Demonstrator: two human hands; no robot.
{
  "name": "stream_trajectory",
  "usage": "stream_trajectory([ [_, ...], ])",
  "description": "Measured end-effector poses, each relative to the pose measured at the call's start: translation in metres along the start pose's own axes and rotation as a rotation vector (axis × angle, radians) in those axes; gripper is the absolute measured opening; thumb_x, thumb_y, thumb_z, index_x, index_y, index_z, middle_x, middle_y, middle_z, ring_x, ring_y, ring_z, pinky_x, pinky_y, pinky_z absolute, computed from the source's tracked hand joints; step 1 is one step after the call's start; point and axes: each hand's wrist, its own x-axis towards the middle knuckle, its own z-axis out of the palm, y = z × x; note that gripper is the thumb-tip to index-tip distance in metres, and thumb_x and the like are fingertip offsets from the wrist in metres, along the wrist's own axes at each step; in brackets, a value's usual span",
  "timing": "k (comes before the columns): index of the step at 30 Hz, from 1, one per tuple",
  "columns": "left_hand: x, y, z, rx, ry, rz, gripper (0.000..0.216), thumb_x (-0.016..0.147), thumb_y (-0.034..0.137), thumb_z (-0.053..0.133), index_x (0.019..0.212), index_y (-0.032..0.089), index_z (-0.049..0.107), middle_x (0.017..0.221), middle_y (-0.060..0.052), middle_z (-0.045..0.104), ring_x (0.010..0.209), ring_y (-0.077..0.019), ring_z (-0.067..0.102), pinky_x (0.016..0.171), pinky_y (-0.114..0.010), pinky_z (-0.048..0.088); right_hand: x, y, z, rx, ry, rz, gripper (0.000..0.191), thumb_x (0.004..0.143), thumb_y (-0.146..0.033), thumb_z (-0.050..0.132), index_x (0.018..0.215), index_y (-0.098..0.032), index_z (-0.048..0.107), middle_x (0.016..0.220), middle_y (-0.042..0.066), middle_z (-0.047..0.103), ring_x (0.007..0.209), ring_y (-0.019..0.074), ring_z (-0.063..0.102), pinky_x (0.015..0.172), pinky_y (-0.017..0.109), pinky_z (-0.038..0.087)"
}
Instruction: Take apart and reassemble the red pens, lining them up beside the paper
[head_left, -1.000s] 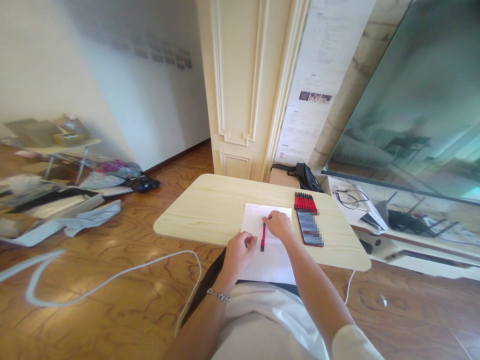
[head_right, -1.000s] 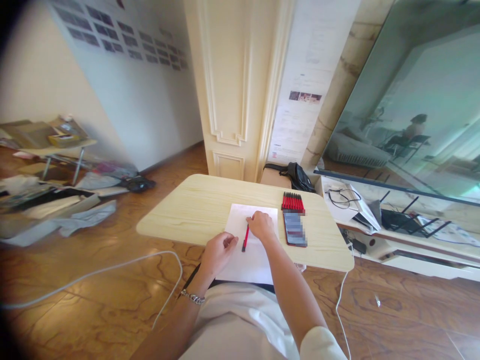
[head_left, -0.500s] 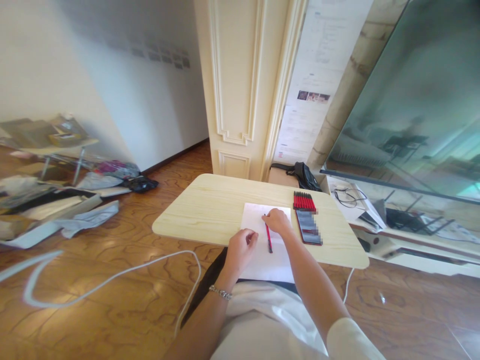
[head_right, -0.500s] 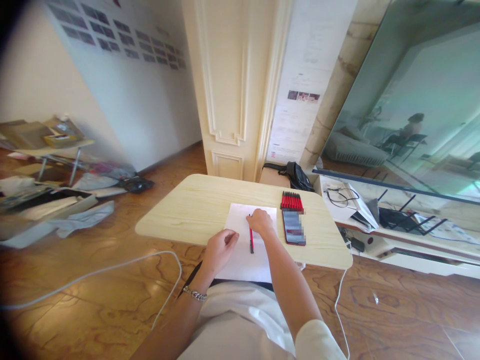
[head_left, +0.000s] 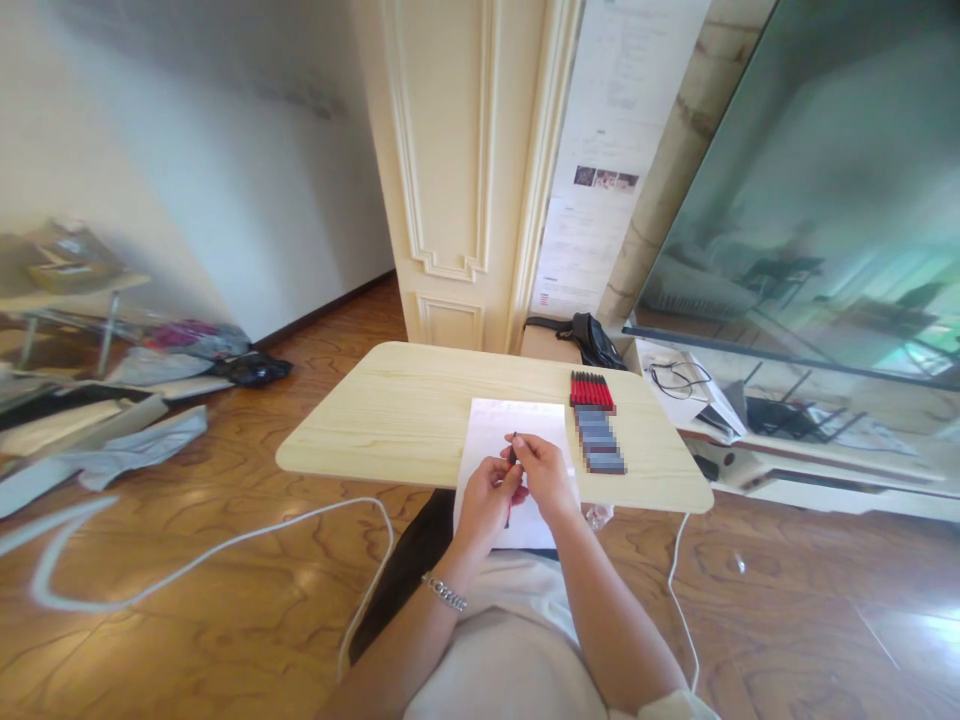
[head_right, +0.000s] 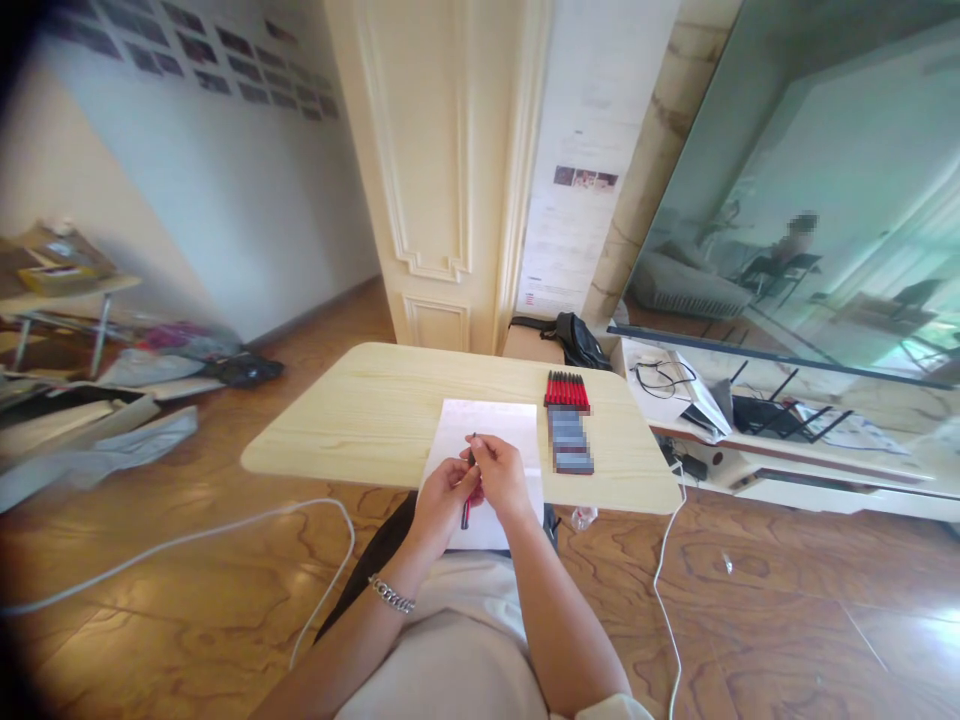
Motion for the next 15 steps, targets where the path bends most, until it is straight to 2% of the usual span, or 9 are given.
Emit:
stream_trajectory([
  [3, -0.001, 0.002, 0.001, 0.145, 0.025, 0.049, 0.032, 0.077, 0.05, 0.059, 0.082, 0.019, 0.055, 0.063, 0.0, 0.062, 0.052, -0.0128, 0.057, 0.05, -0.024, 0.043, -0.002, 0.0, 0.006, -0.018, 0.094, 0.015, 0.034, 0.079, -0.052, 0.056, 0.08, -0.02, 0.065, 0.071, 0.002, 0.064, 0.049, 0.0125, 0.051, 0.039, 0.023, 0.037],
  [7, -0.005, 0.01, 0.001, 0.248, 0.004, 0.078, 0.032, 0.082, 0.049, 0.051, 0.072, 0.019, 0.057, 0.056, 0.001, 0.056, 0.05, -0.0119, 0.051, 0.047, -0.023, 0.035, -0.003, 0.001, 0.011, 0.009, 0.133, -0.01, 0.035, 0.081, -0.052, 0.052, 0.075, -0.019, 0.063, 0.066, 0.001, 0.06, 0.051, 0.012, 0.051, 0.041, 0.023, 0.038],
  [12, -0.011, 0.012, 0.006, -0.145, -0.111, -0.09, 0.04, 0.082, 0.052, 0.053, 0.062, 0.019, 0.046, 0.044, 0.007, 0.034, 0.037, -0.0062, 0.028, 0.039, -0.022, 0.019, -0.003, 0.005, 0.008, 0.178, 0.08, 0.069, 0.038, 0.079, -0.054, 0.055, 0.083, -0.017, 0.062, 0.064, 0.0, 0.06, 0.041, 0.0076, 0.041, 0.034, 0.021, 0.029],
  [15, -0.012, 0.01, 0.007, -0.296, -0.178, -0.128, 0.039, 0.082, 0.05, 0.056, 0.064, 0.017, 0.049, 0.048, 0.005, 0.039, 0.038, -0.0053, 0.03, 0.04, -0.021, 0.021, -0.002, 0.005, 0.0, 0.274, -0.078, 0.159, 0.043, 0.08, -0.057, 0.053, 0.093, -0.017, 0.063, 0.071, 0.002, 0.063, 0.034, 0.0049, 0.033, 0.029, 0.021, 0.021],
])
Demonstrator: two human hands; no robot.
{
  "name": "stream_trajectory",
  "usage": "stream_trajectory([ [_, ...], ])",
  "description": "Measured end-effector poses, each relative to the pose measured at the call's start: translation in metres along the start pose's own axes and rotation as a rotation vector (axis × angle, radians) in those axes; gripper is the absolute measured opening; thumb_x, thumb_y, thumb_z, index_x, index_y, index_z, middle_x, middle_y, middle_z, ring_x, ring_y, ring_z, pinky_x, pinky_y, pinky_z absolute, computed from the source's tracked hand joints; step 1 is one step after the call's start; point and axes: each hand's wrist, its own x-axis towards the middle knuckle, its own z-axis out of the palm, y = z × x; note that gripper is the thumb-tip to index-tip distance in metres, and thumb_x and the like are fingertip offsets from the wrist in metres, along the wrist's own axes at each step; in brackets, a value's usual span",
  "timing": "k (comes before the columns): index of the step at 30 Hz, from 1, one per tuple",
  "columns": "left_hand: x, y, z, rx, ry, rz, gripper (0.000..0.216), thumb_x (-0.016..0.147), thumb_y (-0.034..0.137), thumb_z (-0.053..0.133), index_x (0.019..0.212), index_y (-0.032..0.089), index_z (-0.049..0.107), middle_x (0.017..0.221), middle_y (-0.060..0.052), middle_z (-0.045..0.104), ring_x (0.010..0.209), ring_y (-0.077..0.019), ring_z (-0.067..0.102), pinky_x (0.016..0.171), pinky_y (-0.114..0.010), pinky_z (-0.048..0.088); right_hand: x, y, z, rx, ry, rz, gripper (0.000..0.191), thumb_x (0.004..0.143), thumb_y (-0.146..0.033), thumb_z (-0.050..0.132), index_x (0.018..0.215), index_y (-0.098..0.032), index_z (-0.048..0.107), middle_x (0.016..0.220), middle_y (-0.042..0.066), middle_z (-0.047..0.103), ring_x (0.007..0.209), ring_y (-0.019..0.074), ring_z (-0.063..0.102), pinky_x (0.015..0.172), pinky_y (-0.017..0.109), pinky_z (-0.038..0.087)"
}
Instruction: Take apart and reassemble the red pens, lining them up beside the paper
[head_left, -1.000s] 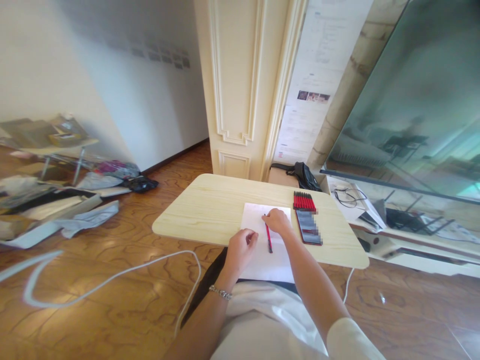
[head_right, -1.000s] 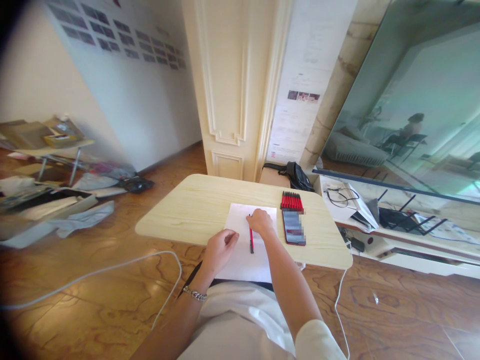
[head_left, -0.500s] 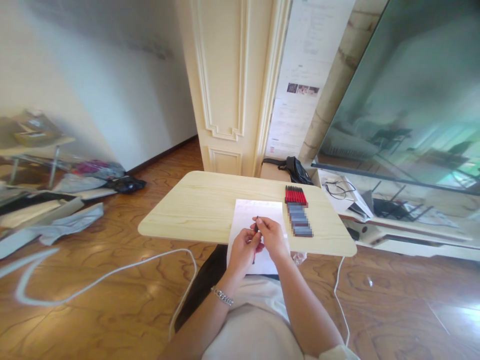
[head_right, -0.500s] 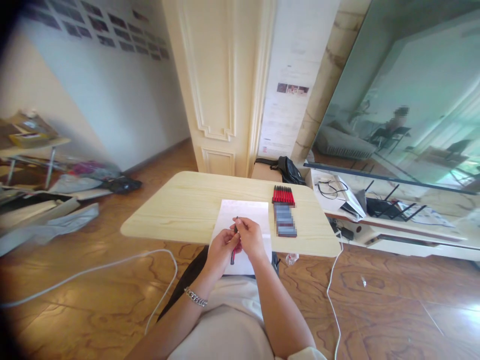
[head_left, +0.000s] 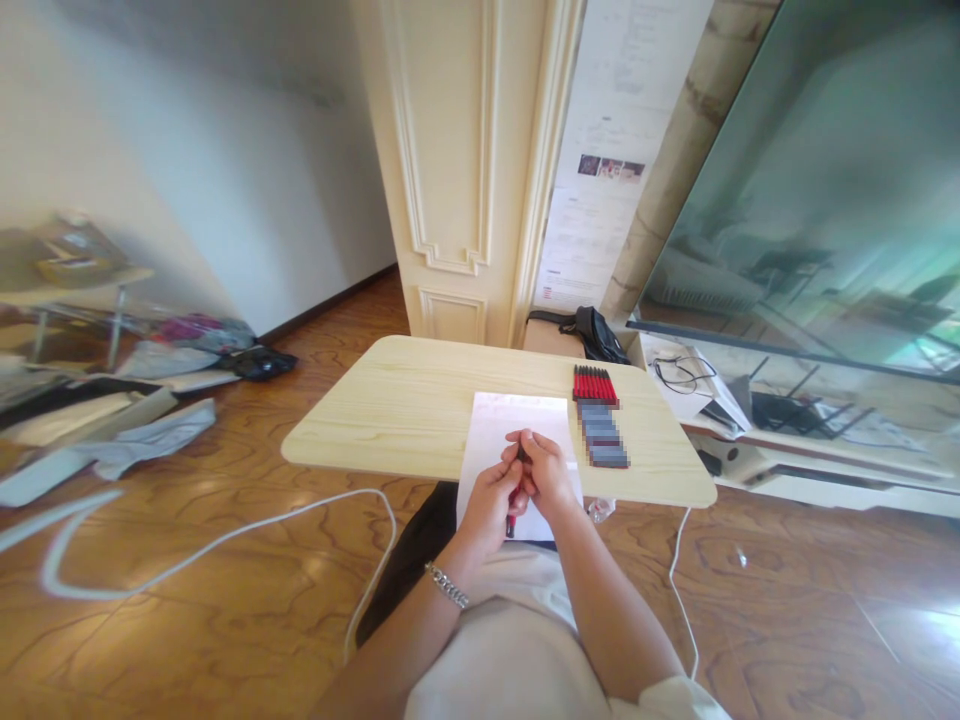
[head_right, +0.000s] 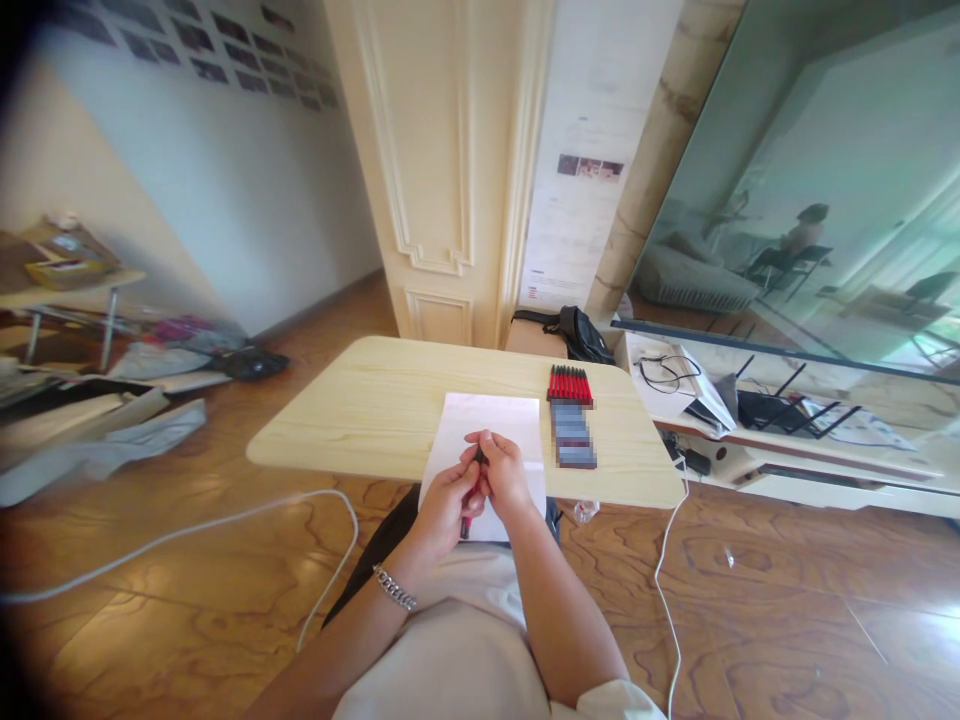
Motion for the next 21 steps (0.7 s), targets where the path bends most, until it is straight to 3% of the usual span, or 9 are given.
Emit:
stream_trajectory([
  [2, 0.0, 0.0, 0.0, 0.002, -0.008, 0.026, 0.035, 0.082, 0.048, 0.058, 0.07, 0.016, 0.054, 0.055, 0.002, 0.049, 0.043, -0.0063, 0.038, 0.042, -0.021, 0.026, 0.0, -0.002, -0.005, 0.003, -0.061, 0.02, 0.047, 0.081, -0.058, 0.051, 0.099, -0.017, 0.063, 0.08, 0.005, 0.066, 0.037, 0.0056, 0.037, 0.03, 0.02, 0.025],
  [4, 0.001, 0.002, -0.001, 0.044, 0.018, 0.054, 0.033, 0.08, 0.047, 0.061, 0.074, 0.015, 0.057, 0.061, 0.001, 0.054, 0.047, -0.0074, 0.043, 0.044, -0.021, 0.03, 0.001, -0.002, -0.008, -0.036, -0.012, -0.044, 0.045, 0.079, -0.056, 0.056, 0.099, -0.016, 0.064, 0.083, 0.005, 0.066, 0.046, 0.0077, 0.046, 0.035, 0.02, 0.031],
  [8, -0.001, 0.004, -0.001, 0.114, 0.044, 0.055, 0.036, 0.077, 0.05, 0.062, 0.072, 0.014, 0.06, 0.06, 0.0, 0.055, 0.048, -0.0084, 0.045, 0.045, -0.021, 0.033, 0.002, 0.001, -0.013, -0.082, 0.052, -0.134, 0.033, 0.073, -0.047, 0.07, 0.083, -0.016, 0.063, 0.069, 0.001, 0.061, 0.048, 0.0081, 0.047, 0.039, 0.019, 0.035],
  [12, -0.003, 0.003, -0.002, 0.057, 0.025, 0.032, 0.041, 0.078, 0.053, 0.06, 0.068, 0.013, 0.059, 0.06, -0.002, 0.056, 0.048, -0.0085, 0.046, 0.046, -0.022, 0.034, 0.004, 0.002, -0.016, 0.012, -0.084, -0.01, 0.039, 0.077, -0.051, 0.062, 0.097, -0.017, 0.064, 0.082, 0.005, 0.066, 0.043, 0.0078, 0.045, 0.037, 0.023, 0.035],
  [16, -0.002, 0.003, -0.004, 0.102, 0.029, 0.069, 0.036, 0.079, 0.049, 0.061, 0.075, 0.013, 0.063, 0.062, -0.001, 0.057, 0.048, -0.0079, 0.046, 0.045, -0.021, 0.034, 0.006, 0.003, -0.017, -0.046, 0.016, -0.094, 0.035, 0.075, -0.047, 0.067, 0.095, -0.018, 0.065, 0.078, 0.004, 0.066, 0.06, 0.0118, 0.055, 0.05, 0.023, 0.045],
  [18, -0.002, 0.002, -0.005, 0.119, 0.026, 0.075, 0.035, 0.08, 0.047, 0.06, 0.078, 0.013, 0.064, 0.063, -0.001, 0.057, 0.048, -0.0077, 0.046, 0.045, -0.021, 0.034, 0.006, 0.003, -0.018, -0.081, 0.051, -0.13, 0.03, 0.073, -0.043, 0.071, 0.089, -0.018, 0.064, 0.071, 0.001, 0.063, 0.059, 0.0109, 0.054, 0.051, 0.022, 0.044],
  [21, -0.001, 0.001, -0.005, 0.111, 0.022, 0.055, 0.035, 0.081, 0.047, 0.058, 0.077, 0.013, 0.064, 0.063, -0.002, 0.057, 0.048, -0.0077, 0.046, 0.045, -0.021, 0.034, 0.006, 0.004, -0.02, -0.049, -0.01, -0.079, 0.032, 0.077, -0.046, 0.066, 0.091, -0.017, 0.064, 0.076, 0.003, 0.065, 0.058, 0.0111, 0.054, 0.05, 0.023, 0.043],
])
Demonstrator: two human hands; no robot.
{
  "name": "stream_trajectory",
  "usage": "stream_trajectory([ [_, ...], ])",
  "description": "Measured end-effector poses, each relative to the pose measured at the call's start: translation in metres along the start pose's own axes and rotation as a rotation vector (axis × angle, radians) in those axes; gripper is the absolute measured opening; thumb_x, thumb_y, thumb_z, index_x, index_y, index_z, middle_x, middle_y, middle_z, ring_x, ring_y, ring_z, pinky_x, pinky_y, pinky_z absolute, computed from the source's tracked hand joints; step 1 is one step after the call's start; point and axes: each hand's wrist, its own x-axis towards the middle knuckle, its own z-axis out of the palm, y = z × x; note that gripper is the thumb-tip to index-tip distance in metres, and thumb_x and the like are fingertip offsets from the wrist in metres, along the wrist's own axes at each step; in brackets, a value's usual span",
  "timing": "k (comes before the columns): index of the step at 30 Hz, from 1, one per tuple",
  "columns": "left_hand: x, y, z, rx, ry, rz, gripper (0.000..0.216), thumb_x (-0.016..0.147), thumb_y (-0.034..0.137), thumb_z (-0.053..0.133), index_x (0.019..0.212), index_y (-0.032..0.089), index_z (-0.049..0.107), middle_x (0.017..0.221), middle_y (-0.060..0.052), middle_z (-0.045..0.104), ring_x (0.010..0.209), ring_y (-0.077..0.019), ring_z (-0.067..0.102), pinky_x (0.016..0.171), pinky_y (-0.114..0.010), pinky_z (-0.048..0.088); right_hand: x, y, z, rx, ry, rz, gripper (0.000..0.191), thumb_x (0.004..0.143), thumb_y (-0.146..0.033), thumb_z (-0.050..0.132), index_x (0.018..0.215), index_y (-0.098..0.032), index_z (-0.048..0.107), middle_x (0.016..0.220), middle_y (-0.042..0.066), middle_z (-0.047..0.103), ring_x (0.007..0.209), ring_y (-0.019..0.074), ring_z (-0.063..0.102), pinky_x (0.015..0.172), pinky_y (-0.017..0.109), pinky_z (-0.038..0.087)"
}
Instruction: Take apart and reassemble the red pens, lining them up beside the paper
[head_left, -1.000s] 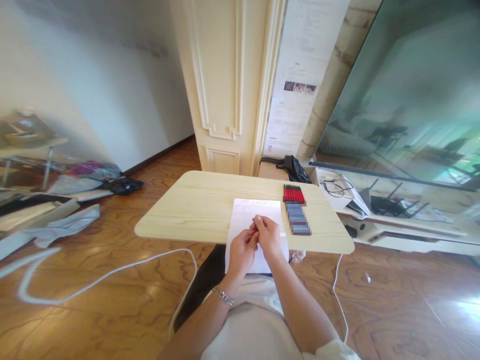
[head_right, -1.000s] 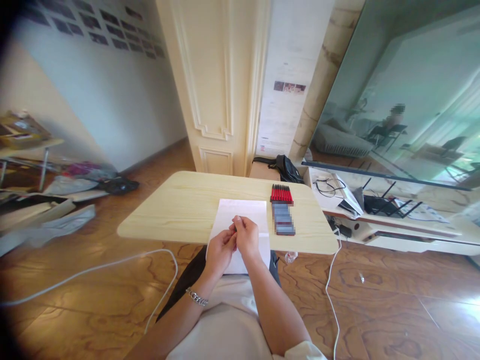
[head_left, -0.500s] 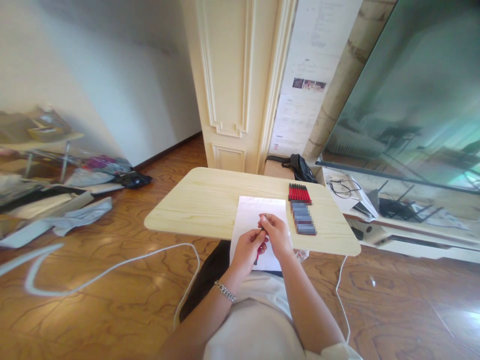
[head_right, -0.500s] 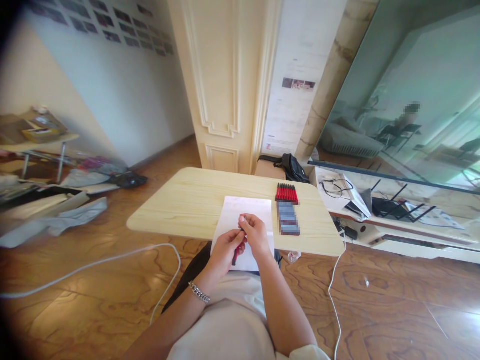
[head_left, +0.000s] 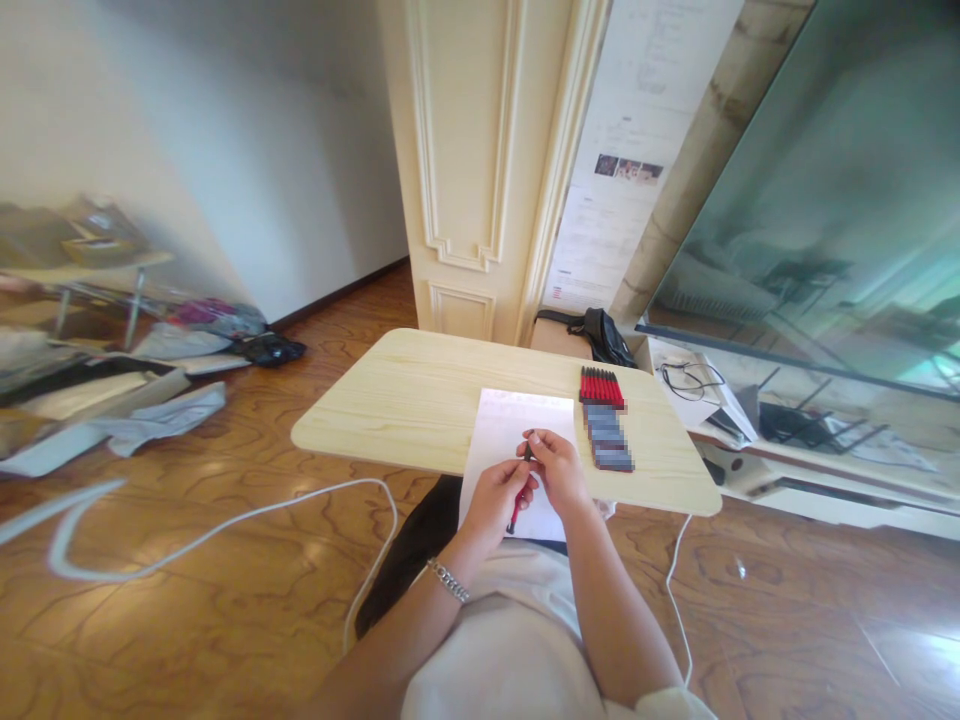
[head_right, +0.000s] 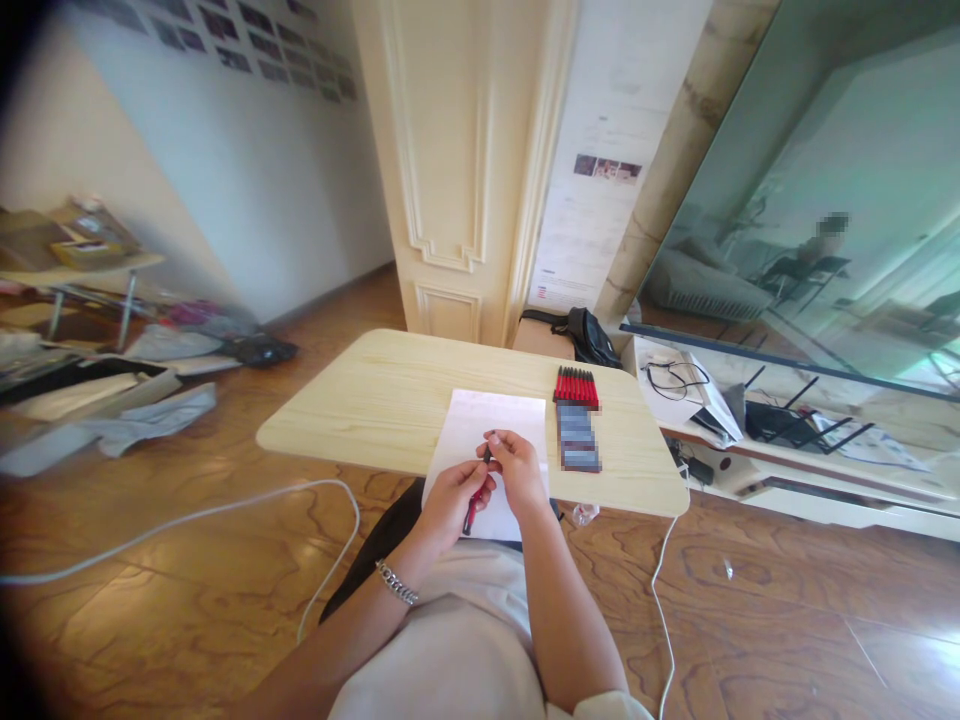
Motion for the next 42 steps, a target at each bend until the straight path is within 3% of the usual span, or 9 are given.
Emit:
stream_trajectory([
  [3, -0.0003, -0.0001, -0.0003, -0.001, 0.002, 0.002, 0.034, 0.082, 0.046, 0.058, 0.077, 0.013, 0.064, 0.062, -0.002, 0.057, 0.048, -0.0077, 0.045, 0.044, -0.021, 0.033, 0.0005, 0.0002, -0.001, 0.014, -0.012, 0.025, 0.039, 0.08, -0.05, 0.059, 0.098, -0.016, 0.065, 0.086, 0.008, 0.067, 0.069, 0.015, 0.059, 0.054, 0.025, 0.046],
  [7, 0.0004, 0.0002, -0.0005, 0.019, -0.006, 0.016, 0.034, 0.082, 0.045, 0.059, 0.081, 0.012, 0.065, 0.064, -0.001, 0.057, 0.049, -0.0077, 0.046, 0.044, -0.021, 0.033, 0.0024, 0.0016, -0.001, -0.075, 0.095, -0.053, 0.035, 0.071, -0.045, 0.071, 0.091, -0.018, 0.064, 0.074, 0.003, 0.065, 0.065, 0.0134, 0.057, 0.055, 0.024, 0.045],
  [13, 0.0002, 0.0004, -0.0006, 0.028, 0.009, 0.007, 0.034, 0.081, 0.045, 0.059, 0.083, 0.012, 0.065, 0.065, -0.002, 0.057, 0.048, -0.0074, 0.044, 0.042, -0.02, 0.031, 0.0029, 0.0027, -0.0026, -0.021, 0.024, 0.008, 0.039, 0.078, -0.05, 0.062, 0.098, -0.017, 0.065, 0.084, 0.008, 0.068, 0.073, 0.0168, 0.061, 0.059, 0.027, 0.048],
  [18, -0.0004, 0.0013, 0.0001, 0.063, 0.013, -0.001, 0.033, 0.081, 0.045, 0.058, 0.08, 0.013, 0.064, 0.062, -0.001, 0.056, 0.047, -0.0074, 0.044, 0.041, -0.02, 0.03, 0.0022, 0.0013, -0.0028, -0.092, 0.042, -0.038, 0.035, 0.071, -0.044, 0.071, 0.093, -0.018, 0.064, 0.073, 0.003, 0.065, 0.064, 0.0138, 0.058, 0.058, 0.026, 0.047],
  [22, -0.0004, 0.0012, 0.0, 0.06, 0.012, 0.025, 0.031, 0.082, 0.044, 0.058, 0.08, 0.013, 0.065, 0.063, 0.0, 0.056, 0.048, -0.0073, 0.044, 0.043, -0.02, 0.031, 0.0019, 0.001, -0.0035, -0.049, -0.013, 0.012, 0.039, 0.078, -0.05, 0.061, 0.099, -0.017, 0.065, 0.085, 0.008, 0.067, 0.076, 0.0174, 0.061, 0.064, 0.029, 0.049],
  [27, -0.0003, 0.0012, -0.0004, 0.082, 0.024, 0.029, 0.03, 0.082, 0.043, 0.058, 0.076, 0.014, 0.063, 0.06, 0.0, 0.055, 0.047, -0.0074, 0.044, 0.042, -0.02, 0.031, 0.0014, 0.0028, -0.0057, -0.131, 0.05, -0.05, 0.036, 0.069, -0.043, 0.073, 0.093, -0.017, 0.064, 0.072, 0.002, 0.064, 0.063, 0.0133, 0.057, 0.06, 0.026, 0.046],
  [32, 0.0004, 0.0028, 0.0002, 0.043, 0.028, 0.016, 0.03, 0.08, 0.044, 0.06, 0.076, 0.014, 0.061, 0.061, 0.0, 0.055, 0.047, -0.0072, 0.043, 0.041, -0.02, 0.03, 0.0001, 0.0026, -0.0062, -0.055, -0.045, 0.029, 0.042, 0.076, -0.049, 0.064, 0.103, -0.017, 0.065, 0.089, 0.008, 0.068, 0.074, 0.0165, 0.061, 0.066, 0.03, 0.049],
  [37, -0.0006, 0.005, 0.0016, 0.041, 0.031, 0.004, 0.031, 0.079, 0.046, 0.06, 0.082, 0.015, 0.061, 0.063, 0.0, 0.057, 0.045, -0.0072, 0.044, 0.04, -0.02, 0.029, 0.0014, 0.0044, -0.0067, -0.139, 0.052, -0.04, 0.038, 0.069, -0.043, 0.073, 0.094, -0.017, 0.064, 0.072, 0.003, 0.066, 0.061, 0.0133, 0.057, 0.06, 0.027, 0.046],
  [42, -0.0013, 0.006, 0.0025, 0.052, 0.034, -0.01, 0.031, 0.078, 0.045, 0.06, 0.085, 0.015, 0.062, 0.062, 0.001, 0.057, 0.044, -0.0073, 0.044, 0.039, -0.02, 0.028, 0.0023, -0.0033, -0.0102, -0.099, -0.018, 0.02, 0.038, 0.072, -0.043, 0.068, 0.099, -0.017, 0.066, 0.085, 0.007, 0.071, 0.072, 0.0159, 0.063, 0.069, 0.03, 0.047],
])
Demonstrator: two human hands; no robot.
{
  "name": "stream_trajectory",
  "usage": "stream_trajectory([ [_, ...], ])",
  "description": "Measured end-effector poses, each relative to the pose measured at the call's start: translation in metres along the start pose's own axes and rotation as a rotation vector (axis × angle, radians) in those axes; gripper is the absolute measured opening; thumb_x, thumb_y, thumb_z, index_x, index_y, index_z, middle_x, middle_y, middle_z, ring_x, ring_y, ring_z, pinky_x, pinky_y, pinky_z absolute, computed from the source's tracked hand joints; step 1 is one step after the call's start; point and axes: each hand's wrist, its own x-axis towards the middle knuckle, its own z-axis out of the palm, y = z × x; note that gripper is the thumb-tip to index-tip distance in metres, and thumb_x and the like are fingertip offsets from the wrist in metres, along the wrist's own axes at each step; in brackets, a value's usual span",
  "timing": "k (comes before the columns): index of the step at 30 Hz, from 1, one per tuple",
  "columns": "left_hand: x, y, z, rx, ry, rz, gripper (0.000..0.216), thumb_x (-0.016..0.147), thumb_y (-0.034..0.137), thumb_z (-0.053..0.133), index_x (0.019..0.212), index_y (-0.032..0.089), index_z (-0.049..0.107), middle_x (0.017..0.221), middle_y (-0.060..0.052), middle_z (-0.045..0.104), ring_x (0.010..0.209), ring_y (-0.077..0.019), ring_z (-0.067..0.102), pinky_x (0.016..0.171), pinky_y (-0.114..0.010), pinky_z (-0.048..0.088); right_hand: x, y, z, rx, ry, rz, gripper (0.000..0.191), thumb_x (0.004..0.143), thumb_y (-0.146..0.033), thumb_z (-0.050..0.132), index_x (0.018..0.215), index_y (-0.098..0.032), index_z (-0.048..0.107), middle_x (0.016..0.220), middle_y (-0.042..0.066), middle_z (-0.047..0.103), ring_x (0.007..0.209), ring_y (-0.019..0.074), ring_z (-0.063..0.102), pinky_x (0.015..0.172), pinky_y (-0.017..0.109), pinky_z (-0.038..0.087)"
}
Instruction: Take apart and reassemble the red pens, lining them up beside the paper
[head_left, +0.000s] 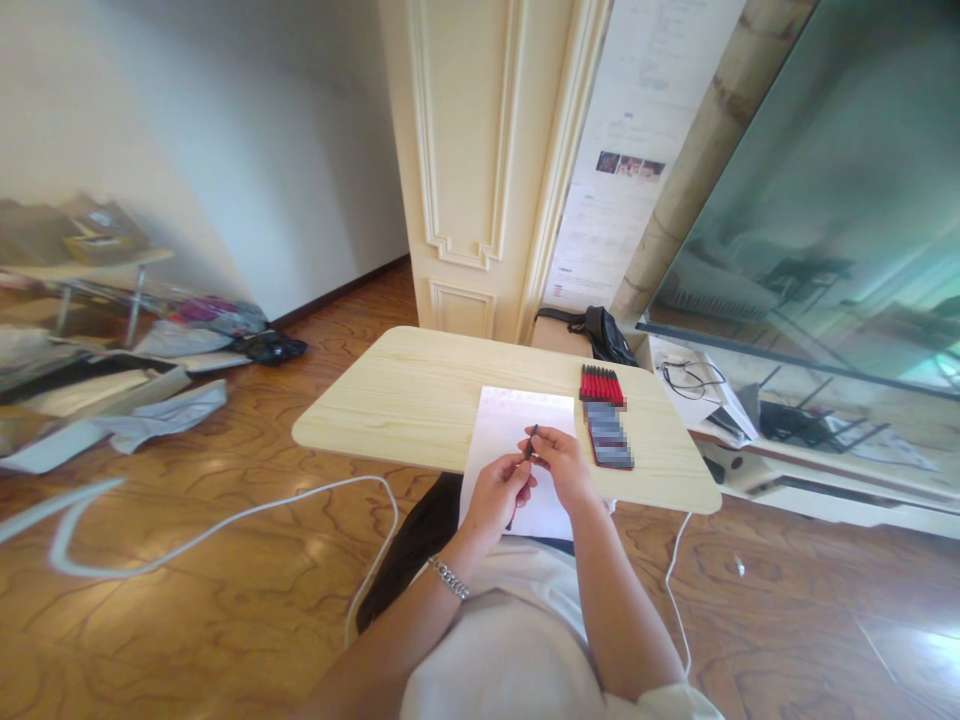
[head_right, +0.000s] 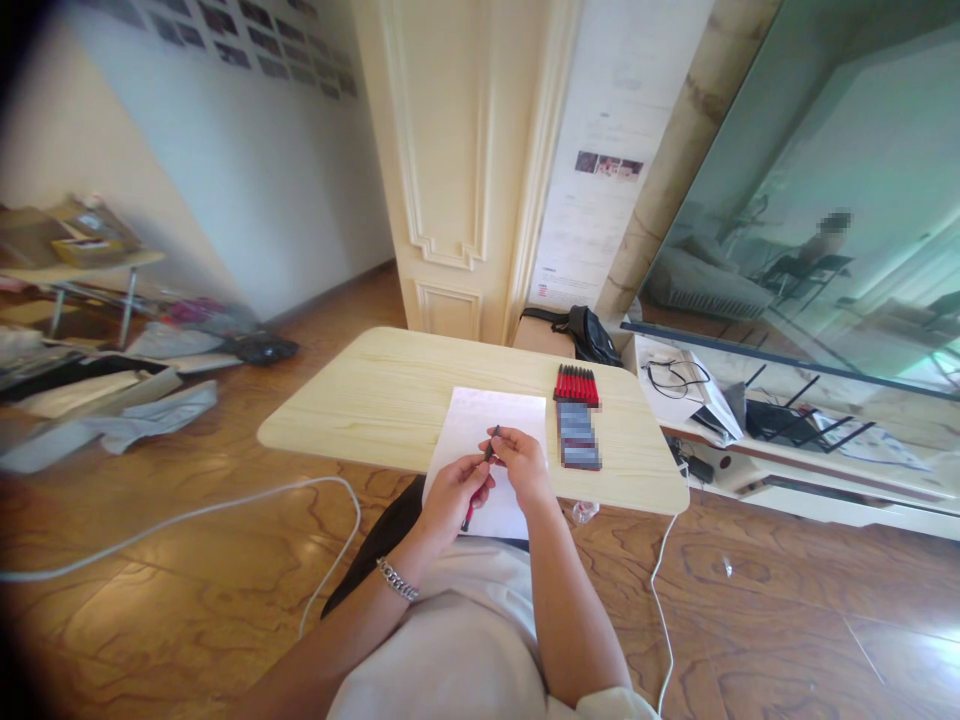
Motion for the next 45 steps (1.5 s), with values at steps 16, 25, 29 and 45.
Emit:
stream_trajectory([
  [16, -0.008, -0.002, -0.02, -0.067, 0.108, -0.055, 0.033, 0.075, 0.045, 0.064, 0.09, 0.016, 0.061, 0.062, 0.001, 0.056, 0.045, -0.0062, 0.043, 0.039, -0.018, 0.025, 0.071, 0.002, 0.018, -0.962, 0.212, -0.047, 0.023, 0.07, -0.033, 0.07, 0.088, -0.02, 0.066, 0.073, 0.006, 0.069, 0.074, 0.0193, 0.062, 0.066, 0.029, 0.042],
  [25, -0.004, -0.003, -0.021, -0.113, 0.136, -0.042, 0.038, 0.072, 0.047, 0.067, 0.09, 0.015, 0.062, 0.062, 0.001, 0.056, 0.046, -0.0069, 0.045, 0.04, -0.018, 0.027, 0.065, 0.001, 0.026, -1.075, 0.166, -0.117, 0.02, 0.081, -0.038, 0.06, 0.075, -0.02, 0.066, 0.077, 0.009, 0.069, 0.075, 0.0205, 0.061, 0.068, 0.029, 0.039],
  [29, -0.003, -0.003, -0.018, -0.124, 0.125, -0.033, 0.037, 0.071, 0.048, 0.066, 0.089, 0.015, 0.062, 0.062, 0.0, 0.057, 0.046, -0.0066, 0.045, 0.04, -0.018, 0.026, 0.043, -0.005, 0.015, -0.734, 0.176, -0.149, 0.04, 0.089, -0.049, 0.043, 0.081, -0.019, 0.068, 0.07, 0.004, 0.066, 0.062, 0.0161, 0.057, 0.06, 0.027, 0.039],
  [45, -0.004, -0.01, -0.015, -0.066, 0.116, -0.052, 0.03, 0.075, 0.044, 0.063, 0.086, 0.016, 0.062, 0.06, 0.001, 0.056, 0.044, -0.007, 0.044, 0.037, -0.018, 0.024, 0.057, -0.007, -0.001, -0.579, 0.14, -0.063, 0.041, 0.073, -0.055, 0.058, 0.065, -0.016, 0.066, 0.052, 0.001, 0.057, 0.045, 0.0106, 0.045, 0.045, 0.023, 0.03],
])
